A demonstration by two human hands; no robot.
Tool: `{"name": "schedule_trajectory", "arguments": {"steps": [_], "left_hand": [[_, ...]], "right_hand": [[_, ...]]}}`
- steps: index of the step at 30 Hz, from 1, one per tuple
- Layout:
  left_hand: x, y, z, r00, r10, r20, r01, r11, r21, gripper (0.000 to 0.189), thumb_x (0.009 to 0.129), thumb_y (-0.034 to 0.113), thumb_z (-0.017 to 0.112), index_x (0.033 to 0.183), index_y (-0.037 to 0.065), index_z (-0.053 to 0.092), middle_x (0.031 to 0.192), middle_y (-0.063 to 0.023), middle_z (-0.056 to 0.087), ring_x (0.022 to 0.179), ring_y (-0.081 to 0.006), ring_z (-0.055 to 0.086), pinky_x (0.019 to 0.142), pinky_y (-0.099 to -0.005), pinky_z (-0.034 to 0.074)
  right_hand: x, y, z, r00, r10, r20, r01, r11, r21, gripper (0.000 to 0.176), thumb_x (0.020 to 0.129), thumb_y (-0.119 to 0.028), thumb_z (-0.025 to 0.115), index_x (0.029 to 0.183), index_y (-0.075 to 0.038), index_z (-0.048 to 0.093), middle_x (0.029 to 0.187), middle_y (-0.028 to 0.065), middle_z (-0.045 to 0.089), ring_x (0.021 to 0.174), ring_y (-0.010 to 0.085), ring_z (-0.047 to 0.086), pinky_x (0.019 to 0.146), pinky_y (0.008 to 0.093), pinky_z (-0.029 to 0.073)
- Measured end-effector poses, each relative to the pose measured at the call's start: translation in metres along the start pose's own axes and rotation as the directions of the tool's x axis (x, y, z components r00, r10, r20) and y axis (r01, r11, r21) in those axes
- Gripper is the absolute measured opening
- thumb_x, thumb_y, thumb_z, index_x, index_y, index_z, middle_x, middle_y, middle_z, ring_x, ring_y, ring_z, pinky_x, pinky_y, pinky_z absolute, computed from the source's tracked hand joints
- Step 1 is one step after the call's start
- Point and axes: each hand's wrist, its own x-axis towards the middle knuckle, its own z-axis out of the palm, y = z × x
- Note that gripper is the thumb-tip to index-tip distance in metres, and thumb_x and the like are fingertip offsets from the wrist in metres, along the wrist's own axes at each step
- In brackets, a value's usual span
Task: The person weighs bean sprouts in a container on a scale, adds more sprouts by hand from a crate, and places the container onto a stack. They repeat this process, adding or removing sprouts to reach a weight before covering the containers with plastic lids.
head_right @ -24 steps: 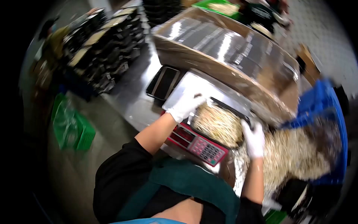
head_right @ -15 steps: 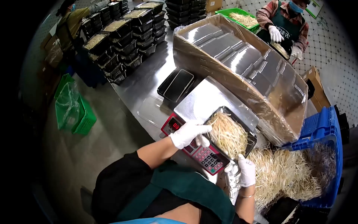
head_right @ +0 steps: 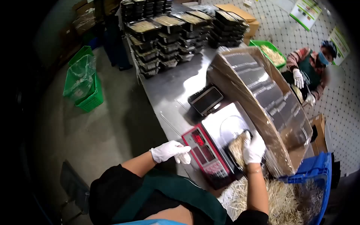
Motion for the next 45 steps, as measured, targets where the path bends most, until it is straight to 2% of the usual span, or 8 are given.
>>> {"name": "schedule_trajectory", "arguments": {"steps": [5,7,9,13,21,28,38,45], "left_hand": [[-0.052,-0.022,-0.111,0.994,0.051,-0.095,-0.059,0.994,-0.087,0.041,0.093,0.041,0.053,0.09,0.003,0.069,0.088,-0.0087,0.071,0.08,-0.0162,0.068,0.064,-0.0245,0.049],[-0.08,-0.027,-0.161,0.982,0.062,-0.18,-0.076,0.994,-0.073,0.036,0.093,0.036,0.055,0.098,0.002,0.066,0.096,-0.0097,0.069,0.084,-0.0151,0.066,0.067,-0.0243,0.05],[-0.109,-0.035,-0.221,0.986,0.048,-0.16,-0.069,0.99,-0.127,0.035,0.094,0.034,0.054,0.102,0.001,0.065,0.099,-0.0098,0.068,0.087,-0.0142,0.065,0.069,-0.0242,0.05],[-0.142,-0.025,-0.298,0.942,0.067,-0.33,-0.118,0.983,-0.138,0.037,0.094,0.033,0.054,0.108,0.0,0.063,0.101,-0.0101,0.067,0.087,-0.0148,0.065,0.073,-0.0251,0.051],[-0.078,0.012,-0.375,0.973,0.049,-0.225,-0.131,0.921,-0.368,0.036,0.095,0.024,0.051,0.114,-0.005,0.059,0.103,-0.0163,0.067,0.088,-0.0222,0.067,0.075,-0.0309,0.055],[-0.035,0.076,-0.429,0.981,0.045,-0.187,-0.139,0.839,-0.526,0.046,0.093,0.038,0.055,0.125,0.005,0.049,0.104,-0.0148,0.062,0.102,-0.031,0.059,0.086,-0.037,0.049],[0.01,0.129,-0.459,0.994,-0.07,-0.086,-0.02,0.653,-0.757,0.06,0.09,0.042,0.06,0.138,0.014,0.038,0.129,-0.0031,0.047,0.111,-0.021,0.051,0.091,-0.041,0.046],[0.048,0.076,-0.497,0.967,0.222,-0.126,-0.255,0.872,-0.417,0.057,0.089,0.022,0.064,0.138,0.008,0.038,0.13,-0.003,0.05,0.118,-0.0155,0.046,0.097,-0.0323,0.04]], "right_hand": [[0.001,0.017,0.008,0.999,0.027,-0.042,-0.031,0.994,-0.107,0.037,0.092,-0.032,0.054,0.105,0.002,0.059,0.103,0.0224,0.061,0.097,0.0368,0.056,0.086,0.042,0.044],[0.031,0.01,-0.013,0.945,0.261,0.198,-0.31,0.906,0.286,0.045,0.094,-0.035,0.052,0.116,0.005,0.055,0.114,0.0205,0.058,0.106,0.0294,0.055,0.094,0.0375,0.041],[0.049,-0.025,-0.007,0.908,0.104,-0.406,-0.092,0.994,0.051,0.042,0.096,-0.034,0.051,0.111,0.004,0.057,0.108,0.0135,0.062,0.098,0.0188,0.056,0.087,0.0313,0.044],[0.106,-0.174,0.047,0.994,0.089,0.065,-0.103,0.526,0.844,0.039,0.093,-0.032,0.055,0.114,0.001,0.059,0.109,0.0112,0.063,0.099,0.0184,0.059,0.088,0.0314,0.046],[0.252,-0.294,0.287,0.756,0.439,0.486,-0.489,-0.115,0.865,0.042,0.094,-0.024,0.051,0.129,-0.004,0.039,0.114,0.0122,0.057,0.088,0.0242,0.064,0.072,0.0323,0.051],[0.354,-0.323,0.416,0.773,0.634,0.022,-0.33,0.372,0.867,0.037,0.091,-0.023,0.053,0.121,-0.002,0.051,0.112,0.0123,0.06,0.091,0.0226,0.061,0.084,0.0308,0.046],[0.329,-0.285,0.387,0.724,0.689,0.028,-0.366,0.35,0.862,0.038,0.091,-0.026,0.052,0.121,-0.002,0.051,0.112,0.0133,0.061,0.092,0.0247,0.061,0.084,0.0328,0.046],[0.355,-0.23,0.329,0.683,0.73,-0.037,-0.39,0.406,0.826,0.039,0.09,-0.027,0.051,0.12,-0.002,0.052,0.111,0.014,0.061,0.093,0.0262,0.061,0.085,0.0342,0.046]]}}
